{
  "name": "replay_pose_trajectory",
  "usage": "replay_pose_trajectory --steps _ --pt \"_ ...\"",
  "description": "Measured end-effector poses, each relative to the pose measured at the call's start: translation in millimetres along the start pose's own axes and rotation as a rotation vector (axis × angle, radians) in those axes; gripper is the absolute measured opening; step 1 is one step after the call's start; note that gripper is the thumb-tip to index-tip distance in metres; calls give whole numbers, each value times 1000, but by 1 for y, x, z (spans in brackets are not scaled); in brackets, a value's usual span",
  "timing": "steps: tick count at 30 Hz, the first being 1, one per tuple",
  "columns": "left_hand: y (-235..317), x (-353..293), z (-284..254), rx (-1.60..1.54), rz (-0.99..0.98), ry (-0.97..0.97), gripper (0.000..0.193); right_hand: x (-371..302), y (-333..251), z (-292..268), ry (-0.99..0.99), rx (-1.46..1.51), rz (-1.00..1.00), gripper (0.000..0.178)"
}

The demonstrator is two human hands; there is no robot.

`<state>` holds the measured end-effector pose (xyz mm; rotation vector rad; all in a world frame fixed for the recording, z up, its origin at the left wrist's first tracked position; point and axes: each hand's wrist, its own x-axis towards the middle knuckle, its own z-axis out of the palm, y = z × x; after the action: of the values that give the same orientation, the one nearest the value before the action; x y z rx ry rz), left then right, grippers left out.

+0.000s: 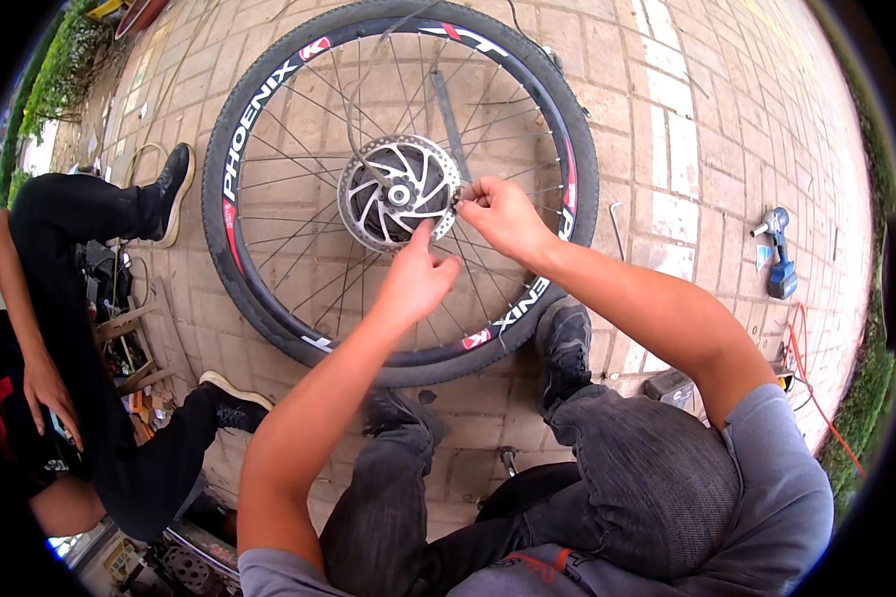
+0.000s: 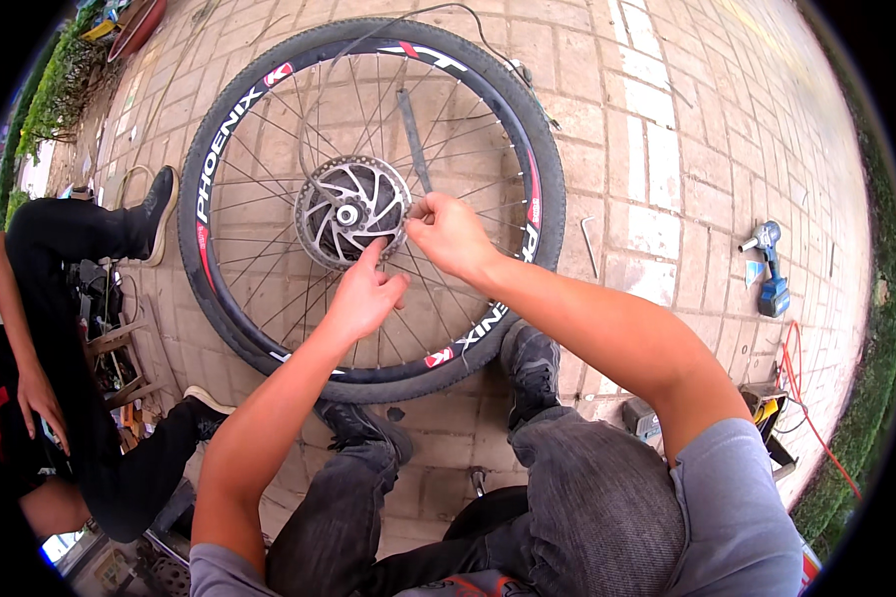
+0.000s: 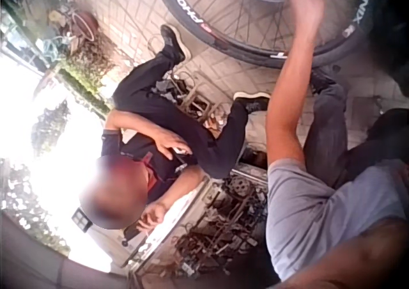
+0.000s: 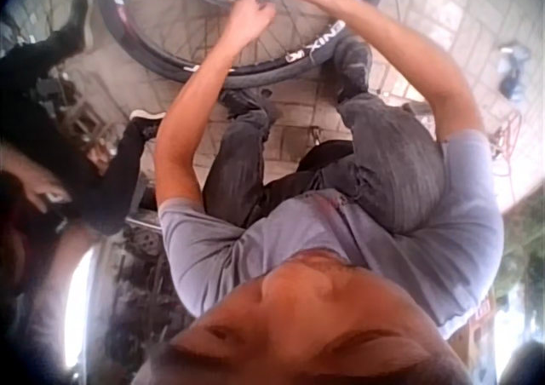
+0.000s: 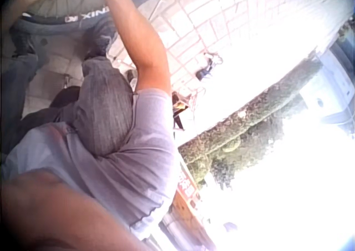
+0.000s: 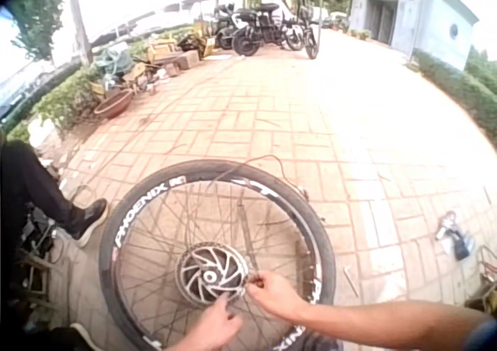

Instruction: The person sits on the ground and uses a small tool to adjust the hub and disc brake rotor of a bicycle wheel. They repeatedly tighten and loosen components at the center of the wheel while another person sits nearby.

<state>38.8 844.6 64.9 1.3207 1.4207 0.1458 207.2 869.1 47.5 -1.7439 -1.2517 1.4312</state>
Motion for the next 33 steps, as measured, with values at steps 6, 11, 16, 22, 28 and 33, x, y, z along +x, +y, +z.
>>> replay_pose_trajectory --steps 6,11,16,22,28,33 --pt "-4 -11 -4 -98 83 -39 66 10 -15 9 4 -212 -212 22" --pt "-10 -38 -4 -120 129 5 58 18 -17 23 -26 -445 -236 20" --pt "-15 -52 -11 -88 142 2 55 24 -13 34 -7 -350 -140 21" --pt "-23 -58 -15 -225 134 35 55 30 -13 48 64 -112 95 24" --pt "-22 -62 -21 -191 173 58 53 23 -20 62 214 -29 212 25" --pt "-20 -69 -23 -189 162 43 53 15 -26 58 257 2 190 24"
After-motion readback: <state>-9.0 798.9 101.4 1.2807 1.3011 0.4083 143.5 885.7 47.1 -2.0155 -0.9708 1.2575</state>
